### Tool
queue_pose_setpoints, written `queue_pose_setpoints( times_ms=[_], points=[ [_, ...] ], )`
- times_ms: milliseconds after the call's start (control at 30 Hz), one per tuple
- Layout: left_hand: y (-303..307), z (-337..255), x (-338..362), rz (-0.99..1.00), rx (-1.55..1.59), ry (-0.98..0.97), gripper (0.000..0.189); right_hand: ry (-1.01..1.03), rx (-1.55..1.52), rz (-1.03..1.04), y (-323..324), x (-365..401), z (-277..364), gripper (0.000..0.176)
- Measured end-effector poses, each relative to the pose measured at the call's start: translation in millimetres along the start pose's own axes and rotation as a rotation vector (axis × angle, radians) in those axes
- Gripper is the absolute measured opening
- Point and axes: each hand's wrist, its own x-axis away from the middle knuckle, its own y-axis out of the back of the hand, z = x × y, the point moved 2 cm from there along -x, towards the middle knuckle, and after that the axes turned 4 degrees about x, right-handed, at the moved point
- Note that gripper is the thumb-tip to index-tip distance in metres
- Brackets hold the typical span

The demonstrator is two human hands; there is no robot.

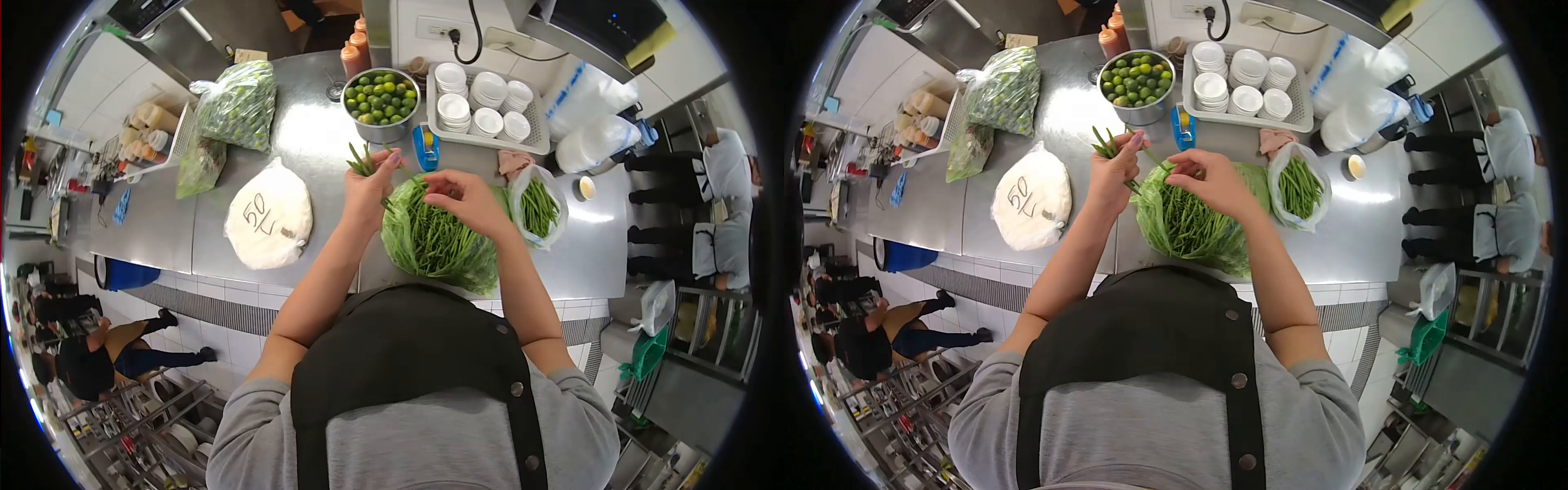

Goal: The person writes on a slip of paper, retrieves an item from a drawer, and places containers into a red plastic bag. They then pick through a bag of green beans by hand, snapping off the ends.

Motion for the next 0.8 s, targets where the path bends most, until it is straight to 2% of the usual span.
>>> queue_pose_setpoints(
  times_ms=[67, 167, 267, 367, 400, 500, 600, 700, 800],
  points=[
    [-4.5, -0.9, 2.9, -0.019, -0.011, -0.024, 0.023, -0.01, 0.112, -0.023, -7.3, -0.6, 6.2, 0.019],
    [-3.3, 1.1, 3.0, -0.048, -0.017, -0.065, 0.023, 0.101, 0.057, -0.115, -12.6, -6.5, -3.9, 0.016],
    [2.6, 5.2, 1.7, -0.09, 0.027, -0.038, 0.02, 0.172, -0.386, -0.216, -10.8, -6.6, -1.6, 0.009],
    [11.4, 7.0, 1.7, -0.089, 0.081, 0.038, 0.017, 0.155, -0.479, -0.304, 16.2, -15.1, -4.0, 0.005],
    [13.5, 8.1, 1.3, -0.08, 0.095, 0.066, 0.017, 0.146, -0.298, -0.278, 25.7, -16.8, -9.0, 0.009],
    [12.8, 17.8, 3.2, -0.069, 0.283, 0.163, 0.015, 0.015, 0.278, 0.131, 33.1, -30.2, -62.4, 0.016],
    [7.4, 28.3, 5.7, -0.034, 0.455, 0.336, 0.015, -0.012, 0.68, 0.141, 21.9, -39.6, -90.8, 0.019],
    [0.5, 30.8, 10.0, -0.004, 0.448, 0.39, 0.016, 0.057, 0.803, -0.256, 18.8, -50.8, -103.6, 0.026],
    [-9.3, 28.1, 16.3, -0.05, 0.373, 0.417, 0.011, -0.008, 0.766, -0.185, 19.5, -71.4, -130.3, 0.019]
  ],
)
